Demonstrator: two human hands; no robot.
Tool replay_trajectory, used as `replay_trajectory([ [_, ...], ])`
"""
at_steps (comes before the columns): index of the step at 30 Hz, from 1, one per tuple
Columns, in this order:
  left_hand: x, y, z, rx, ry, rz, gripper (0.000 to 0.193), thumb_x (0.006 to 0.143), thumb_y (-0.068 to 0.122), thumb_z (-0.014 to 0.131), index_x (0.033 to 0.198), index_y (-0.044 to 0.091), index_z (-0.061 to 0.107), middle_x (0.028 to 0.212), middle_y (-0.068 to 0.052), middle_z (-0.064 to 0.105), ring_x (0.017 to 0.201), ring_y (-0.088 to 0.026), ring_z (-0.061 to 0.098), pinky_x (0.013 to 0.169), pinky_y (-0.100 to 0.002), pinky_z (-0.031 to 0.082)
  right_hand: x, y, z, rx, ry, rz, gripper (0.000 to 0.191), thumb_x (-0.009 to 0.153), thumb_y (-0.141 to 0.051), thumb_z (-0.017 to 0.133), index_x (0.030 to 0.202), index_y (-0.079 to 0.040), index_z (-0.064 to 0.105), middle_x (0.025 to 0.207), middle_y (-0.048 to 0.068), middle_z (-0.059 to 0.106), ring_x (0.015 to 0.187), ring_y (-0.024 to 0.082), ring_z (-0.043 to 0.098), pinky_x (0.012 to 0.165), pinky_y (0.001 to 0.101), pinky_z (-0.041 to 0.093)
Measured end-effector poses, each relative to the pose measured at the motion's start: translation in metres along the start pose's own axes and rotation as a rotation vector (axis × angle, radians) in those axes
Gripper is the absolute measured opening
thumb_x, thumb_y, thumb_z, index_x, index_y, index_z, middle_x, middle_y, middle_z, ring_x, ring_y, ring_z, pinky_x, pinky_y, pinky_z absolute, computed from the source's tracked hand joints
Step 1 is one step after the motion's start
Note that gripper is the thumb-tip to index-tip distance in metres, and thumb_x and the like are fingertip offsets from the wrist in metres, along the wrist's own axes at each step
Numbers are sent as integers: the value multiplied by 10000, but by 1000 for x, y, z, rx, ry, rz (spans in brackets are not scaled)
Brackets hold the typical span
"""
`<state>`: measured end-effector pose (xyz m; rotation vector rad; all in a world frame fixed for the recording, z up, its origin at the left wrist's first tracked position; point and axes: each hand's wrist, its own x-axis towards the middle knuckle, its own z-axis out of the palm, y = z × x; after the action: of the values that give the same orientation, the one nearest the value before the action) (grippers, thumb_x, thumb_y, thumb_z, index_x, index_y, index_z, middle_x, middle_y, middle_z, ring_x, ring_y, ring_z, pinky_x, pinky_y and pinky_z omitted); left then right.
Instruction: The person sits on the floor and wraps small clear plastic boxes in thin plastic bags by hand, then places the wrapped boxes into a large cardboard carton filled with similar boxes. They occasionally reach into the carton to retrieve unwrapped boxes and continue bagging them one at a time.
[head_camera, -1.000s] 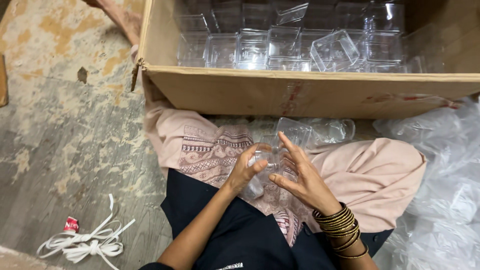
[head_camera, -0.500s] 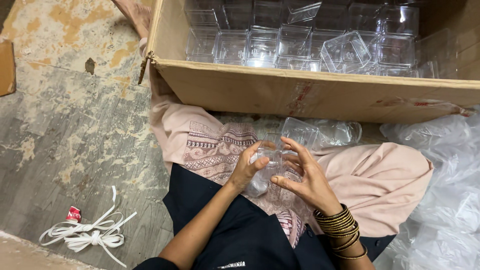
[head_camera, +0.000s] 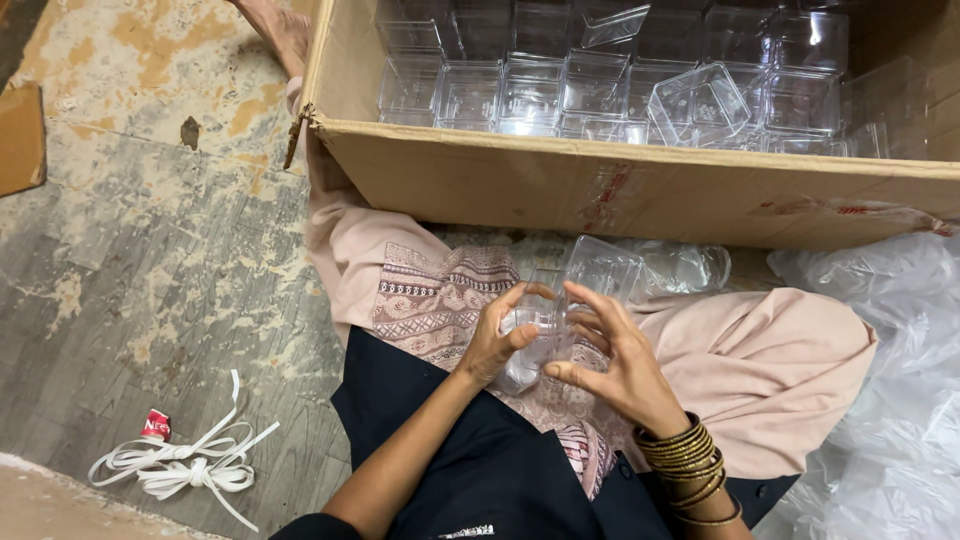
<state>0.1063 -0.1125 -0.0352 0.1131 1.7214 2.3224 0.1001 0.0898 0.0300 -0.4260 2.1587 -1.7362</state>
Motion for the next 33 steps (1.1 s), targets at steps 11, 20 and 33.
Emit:
replay_trajectory([
  [11,0,0,-3,33,-16,16,893,755,726,702,1265,1,589,1201,-132,642,1131,-211,632,977,-346,519,2,-6,-2,-46,-16,-2,935,678,-233,911,1495,-155,462,1362,102,552,1238,247,634,1017,402,512],
  [20,2,-1,0,245,-13,28,959,745,818,616,1298,36,577,1195,-151,684,1128,-230,677,978,-377,538,-1,4,-7,-26,-39,-31,939,690,-201,908,1504,-145,444,1394,104,511,1281,256,598,1054,420,484],
  [33,8,-6,7,415,34,172,986,847,772,653,1490,34,538,1477,-192,563,1327,-239,554,1058,-412,482,-1,-4,3,-547,129,-258,923,667,-234,934,1471,-173,487,1364,186,499,1241,331,560,1011,450,501],
])
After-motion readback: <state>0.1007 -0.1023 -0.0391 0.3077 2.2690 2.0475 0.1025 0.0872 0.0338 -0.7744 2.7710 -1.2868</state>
